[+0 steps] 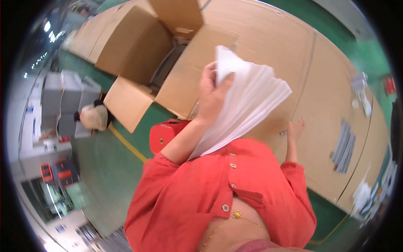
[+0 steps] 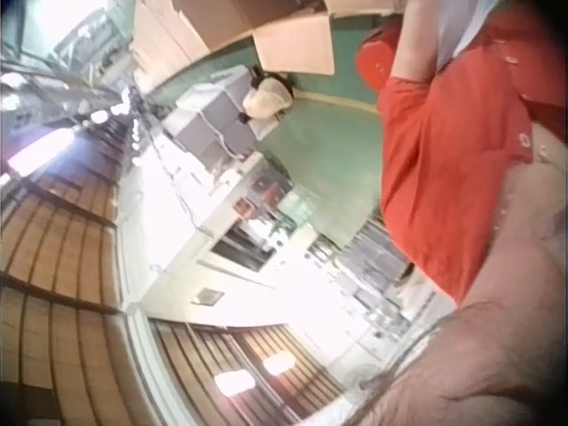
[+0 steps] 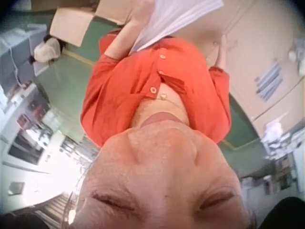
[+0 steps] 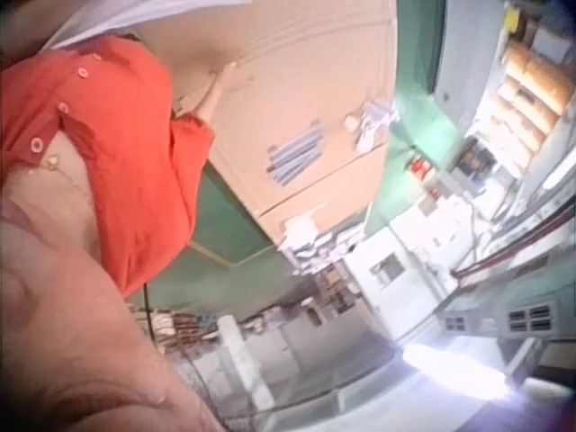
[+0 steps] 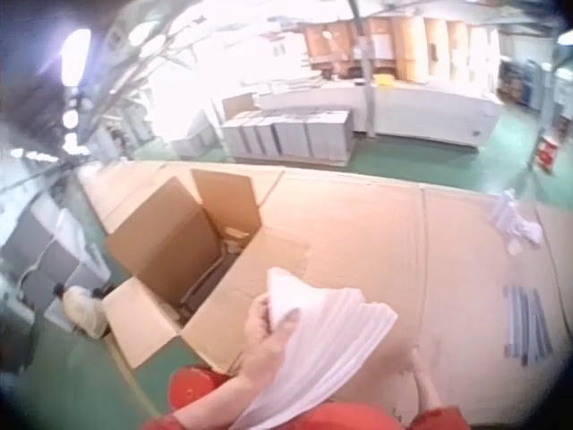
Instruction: The person packs metal brackets into a cardboard box, then cuts foam padding with scissors to fit inside the box, and writes notes on the box with a pen.
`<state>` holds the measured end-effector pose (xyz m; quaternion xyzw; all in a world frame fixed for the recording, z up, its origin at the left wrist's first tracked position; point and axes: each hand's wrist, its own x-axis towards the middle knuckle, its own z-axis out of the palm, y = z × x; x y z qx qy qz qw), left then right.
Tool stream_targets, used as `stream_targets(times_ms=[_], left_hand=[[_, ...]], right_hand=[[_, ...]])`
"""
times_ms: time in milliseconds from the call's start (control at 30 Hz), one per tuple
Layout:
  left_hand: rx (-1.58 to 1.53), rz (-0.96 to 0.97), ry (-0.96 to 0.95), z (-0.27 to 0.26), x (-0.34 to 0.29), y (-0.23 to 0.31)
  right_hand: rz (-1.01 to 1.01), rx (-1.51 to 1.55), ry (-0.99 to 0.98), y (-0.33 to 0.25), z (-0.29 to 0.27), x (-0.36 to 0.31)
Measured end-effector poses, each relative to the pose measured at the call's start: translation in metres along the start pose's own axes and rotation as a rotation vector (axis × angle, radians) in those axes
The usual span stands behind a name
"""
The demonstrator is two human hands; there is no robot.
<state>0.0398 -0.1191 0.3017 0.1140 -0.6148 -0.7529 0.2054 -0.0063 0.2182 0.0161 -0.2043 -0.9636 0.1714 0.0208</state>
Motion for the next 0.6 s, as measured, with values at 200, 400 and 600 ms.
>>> stream_targets(times_ms=[200, 400, 600], left_hand=[[0.265, 0.399, -0.009, 0.031, 0.029, 0.022], [0.711, 0.554, -0.053, 0.018, 0.09, 0.138], [0.63, 0.805, 0.124, -0.08, 0.162, 0.255]], right_hand=[[-0.535, 1.524, -0.978, -0.195, -0.186, -0.088], [-0.652, 1.061, -0.779, -0.316, -0.219, -0.047], [-0.551, 1.369, -0.81, -0.47, -0.294, 0.104]])
